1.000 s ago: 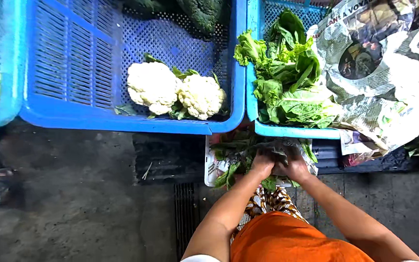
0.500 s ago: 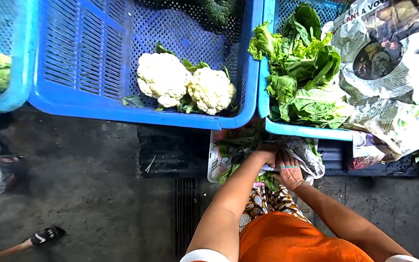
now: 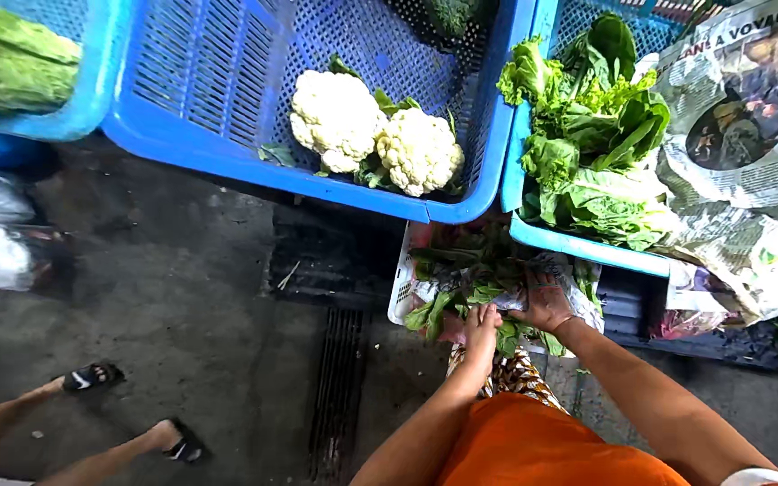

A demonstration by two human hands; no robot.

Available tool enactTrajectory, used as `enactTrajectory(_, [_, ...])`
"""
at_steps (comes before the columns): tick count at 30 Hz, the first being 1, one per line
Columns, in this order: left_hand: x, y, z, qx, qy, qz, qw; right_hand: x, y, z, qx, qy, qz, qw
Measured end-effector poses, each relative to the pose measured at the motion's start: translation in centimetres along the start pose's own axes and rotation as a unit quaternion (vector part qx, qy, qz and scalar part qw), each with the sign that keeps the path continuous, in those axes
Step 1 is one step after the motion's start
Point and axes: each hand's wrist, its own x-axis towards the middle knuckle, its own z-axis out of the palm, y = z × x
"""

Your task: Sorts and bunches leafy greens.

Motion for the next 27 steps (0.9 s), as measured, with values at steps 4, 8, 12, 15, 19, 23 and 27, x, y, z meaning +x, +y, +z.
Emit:
enactTrajectory(4, [1.5, -2.1, 3.3, -0.224, 0.006, -0.143, 0.964, 0.7, 0.1, -1.8, 0.046, -0.028, 0.021, 0.998])
enactTrajectory(8, [4.1, -2.1, 5.8, -0.341, 0.037, -0.136, 0.929, 0.2, 0.8, -3.1, 0.094, -0.051, 0.035, 0.994])
enactTrajectory(12, [4.1, -2.0, 6.6, -0.404, 0.025, -0.088, 0.910, -1.6, 0.3, -3.8, 0.173, -0.057, 0.064, 0.981])
enactTrajectory(15, [2.4, -2.1, 5.9, -0.420, 0.011, -0.056, 0.905, -3.6, 0.2, -3.1, 0.204, -0.015, 0.040, 0.978])
enactTrajectory(19, [-2.0, 0.2, 4.3, -0.489, 0.036, -0.011, 0.872, -8.0, -2.0, -4.8, 0.253, 0.039, -0.061, 0.965])
enactTrajectory(23, [-9.0, 4.2, 2.2, -0.513, 0.060, 0.047, 0.855, -13.0, -5.5, -8.8, 0.240, 0.174, -0.244, 0.923])
enactTrajectory(27, [-17.9, 6.0, -1.4, -0.372, 0.049, 0.146, 0.915, -17.3, -8.2, -13.2, 0.214, 0.346, -0.429, 0.807])
